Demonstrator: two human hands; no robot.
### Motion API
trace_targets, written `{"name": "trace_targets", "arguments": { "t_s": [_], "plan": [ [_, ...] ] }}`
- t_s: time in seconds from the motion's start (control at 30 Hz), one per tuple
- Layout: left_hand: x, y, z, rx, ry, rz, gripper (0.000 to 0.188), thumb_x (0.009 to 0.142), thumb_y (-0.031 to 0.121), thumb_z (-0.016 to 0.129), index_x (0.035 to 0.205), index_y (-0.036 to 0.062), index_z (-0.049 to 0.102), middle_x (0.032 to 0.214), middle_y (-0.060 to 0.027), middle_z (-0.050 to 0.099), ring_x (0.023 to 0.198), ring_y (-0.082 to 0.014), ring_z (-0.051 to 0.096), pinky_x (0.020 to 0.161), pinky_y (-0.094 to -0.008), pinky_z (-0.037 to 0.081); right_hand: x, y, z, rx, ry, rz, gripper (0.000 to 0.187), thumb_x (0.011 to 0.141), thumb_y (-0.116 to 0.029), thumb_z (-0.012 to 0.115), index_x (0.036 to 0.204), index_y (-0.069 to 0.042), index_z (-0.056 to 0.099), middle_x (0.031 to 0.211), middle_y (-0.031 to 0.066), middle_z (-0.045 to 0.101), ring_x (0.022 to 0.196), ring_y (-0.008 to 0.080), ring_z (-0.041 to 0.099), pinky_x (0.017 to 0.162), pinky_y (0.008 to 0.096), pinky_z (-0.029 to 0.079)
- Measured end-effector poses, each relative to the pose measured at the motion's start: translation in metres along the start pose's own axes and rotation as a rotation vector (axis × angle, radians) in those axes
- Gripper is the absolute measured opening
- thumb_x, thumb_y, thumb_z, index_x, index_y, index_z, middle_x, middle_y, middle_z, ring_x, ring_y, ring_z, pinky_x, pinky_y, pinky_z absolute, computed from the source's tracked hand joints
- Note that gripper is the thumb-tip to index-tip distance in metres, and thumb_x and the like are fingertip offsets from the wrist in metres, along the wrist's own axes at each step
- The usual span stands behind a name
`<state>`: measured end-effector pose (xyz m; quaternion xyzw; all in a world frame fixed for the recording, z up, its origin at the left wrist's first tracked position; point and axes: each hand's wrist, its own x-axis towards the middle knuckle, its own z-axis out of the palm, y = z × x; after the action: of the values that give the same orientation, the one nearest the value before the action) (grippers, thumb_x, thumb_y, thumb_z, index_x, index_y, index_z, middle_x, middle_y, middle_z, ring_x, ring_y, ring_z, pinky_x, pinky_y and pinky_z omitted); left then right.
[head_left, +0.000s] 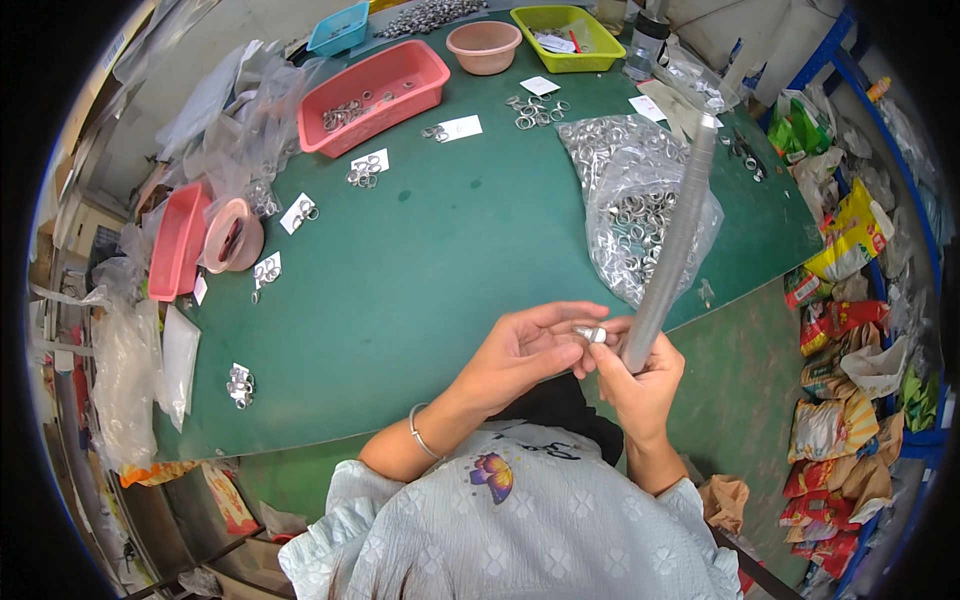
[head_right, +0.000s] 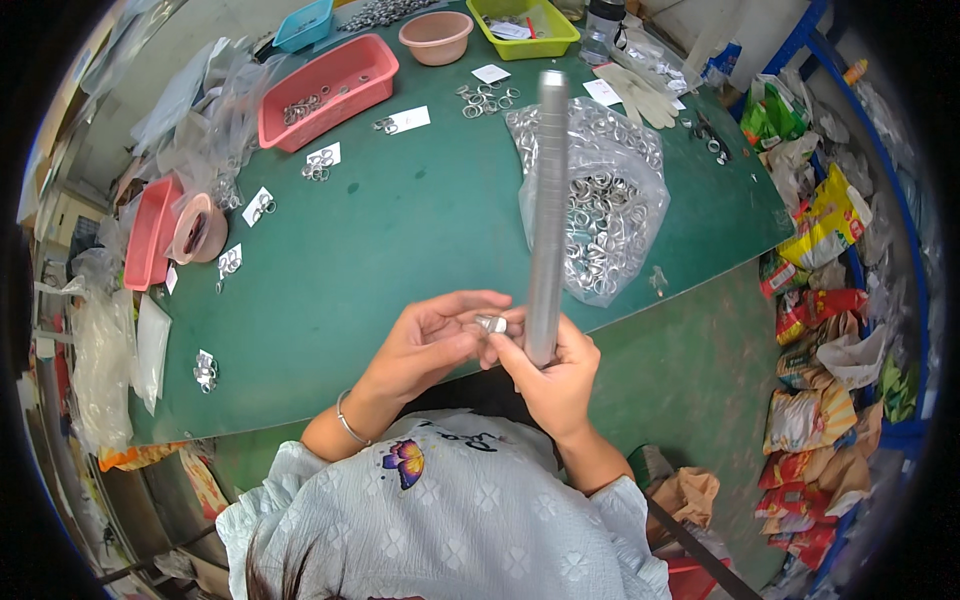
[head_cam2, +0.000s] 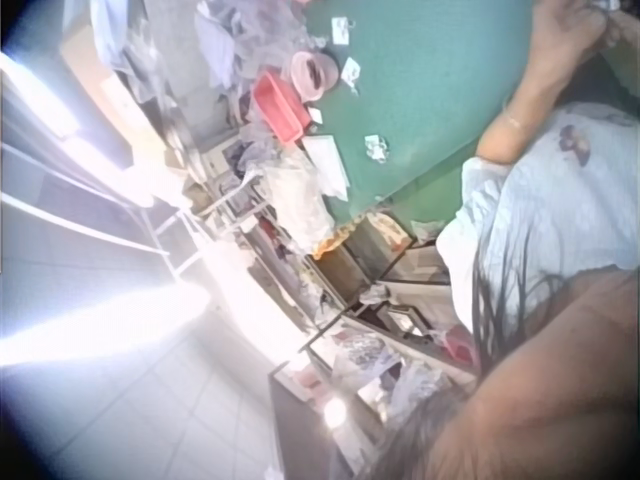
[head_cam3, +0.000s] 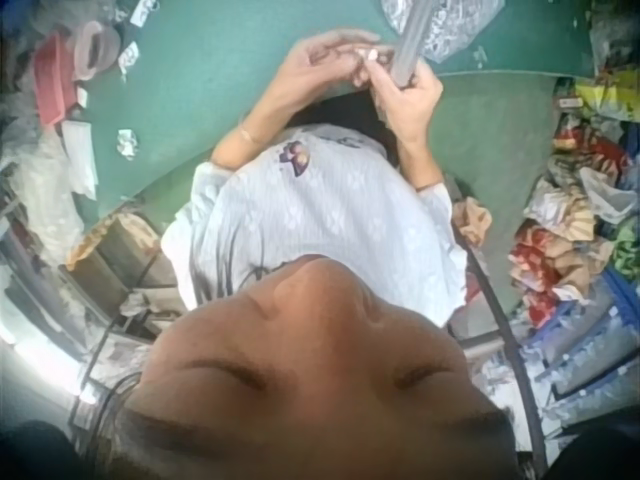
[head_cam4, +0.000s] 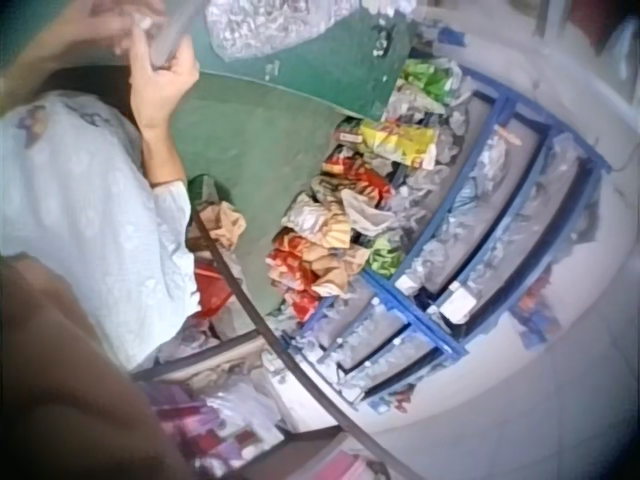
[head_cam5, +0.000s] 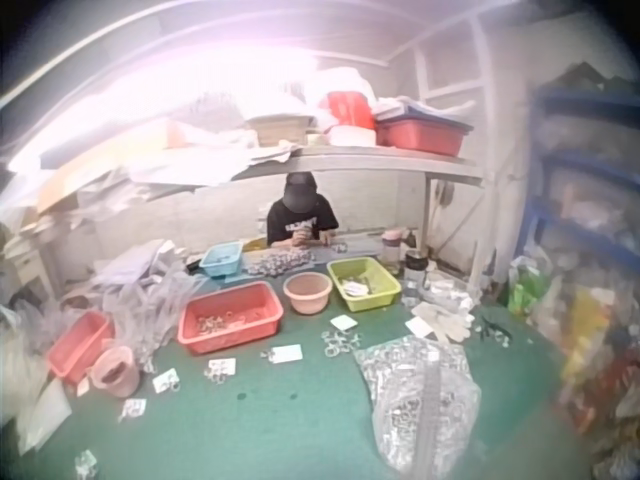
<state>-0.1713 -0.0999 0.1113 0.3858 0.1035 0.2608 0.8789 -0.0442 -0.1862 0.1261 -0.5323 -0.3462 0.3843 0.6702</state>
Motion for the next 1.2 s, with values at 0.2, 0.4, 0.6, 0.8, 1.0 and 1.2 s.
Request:
{"name": "trace_targets", "arguments": {
  "t_s": [0.2, 0.4, 0.6, 0.8, 1.0, 1.2],
  "plan": [
    [-0.005, -0.008, -0.006, -0.238, 0.134, -0.099, 0.032, 0.088, 0.009, 0.058, 0.117, -0.0009, 0.049, 0.105, -0.0114, 0.059, 0.093, -0.0165, 0.058, 0.086, -0.0311, 0.047, 0.003, 0.007, -0.003, -0.165, -0.068, -0.038, 0.022, 0.077, 0.005, 0.066, 0.098, 0.004, 0.060, 0.067, 0.0021, 0.058, 0.059, 0.0050, 0.054, 0.052, 0.0187, 0.043],
    [-0.006, 0.006, -0.002, 0.133, 0.216, 0.239, 0.046, 0.085, -0.002, 0.057, 0.126, -0.0012, 0.037, 0.110, -0.0175, 0.058, 0.101, -0.0224, 0.058, 0.086, -0.0315, 0.049, 0.001, 0.010, -0.007, -0.086, -0.080, 0.040, 0.031, 0.078, -0.003, 0.068, 0.107, 0.003, 0.057, 0.063, -0.0036, 0.050, 0.051, 0.0002, 0.043, 0.045, 0.0161, 0.031],
    [-0.016, 0.031, -0.014, 0.425, 0.306, 0.371, 0.049, 0.082, -0.007, 0.056, 0.127, -0.0021, 0.036, 0.114, -0.0216, 0.057, 0.102, -0.0218, 0.059, 0.084, -0.0285, 0.049, -0.012, 0.013, -0.045, -0.150, -0.199, 0.118, 0.037, 0.083, -0.013, 0.065, 0.113, 0.006, 0.052, 0.067, -0.0024, 0.050, 0.052, 0.0011, 0.040, 0.046, 0.0176, 0.030],
    [-0.024, 0.044, -0.022, 0.413, 0.309, 0.388, 0.046, 0.081, -0.009, 0.056, 0.124, -0.0033, 0.040, 0.116, -0.0223, 0.057, 0.104, -0.0212, 0.058, 0.089, -0.0309, 0.046, -0.013, -0.010, -0.053, -0.511, -0.347, 0.040, 0.031, 0.075, -0.007, 0.069, 0.101, 0.007, 0.059, 0.069, 0.0076, 0.055, 0.057, 0.0088, 0.047, 0.052, 0.0223, 0.038],
    [-0.028, 0.046, -0.029, 0.442, 0.245, 0.362, 0.036, 0.080, -0.009, 0.059, 0.114, -0.0031, 0.053, 0.115, -0.0175, 0.060, 0.103, -0.0180, 0.057, 0.086, -0.0286, 0.048, -0.010, -0.024, -0.051, -0.664, -0.372, 0.013, 0.032, 0.071, -0.005, 0.071, 0.099, 0.006, 0.061, 0.072, 0.0126, 0.059, 0.059, 0.0138, 0.052, 0.056, 0.0251, 0.042],
    [-0.031, 0.046, -0.025, 0.346, 0.176, 0.247, 0.034, 0.077, -0.010, 0.061, 0.110, -0.0038, 0.058, 0.113, -0.0178, 0.060, 0.106, -0.0225, 0.058, 0.091, -0.0332, 0.046, -0.011, -0.028, -0.048, -0.677, -0.383, -0.060, 0.033, 0.070, -0.004, 0.072, 0.100, 0.006, 0.062, 0.075, 0.0152, 0.062, 0.061, 0.0172, 0.056, 0.058, 0.0263, 0.044]
  ]
}}
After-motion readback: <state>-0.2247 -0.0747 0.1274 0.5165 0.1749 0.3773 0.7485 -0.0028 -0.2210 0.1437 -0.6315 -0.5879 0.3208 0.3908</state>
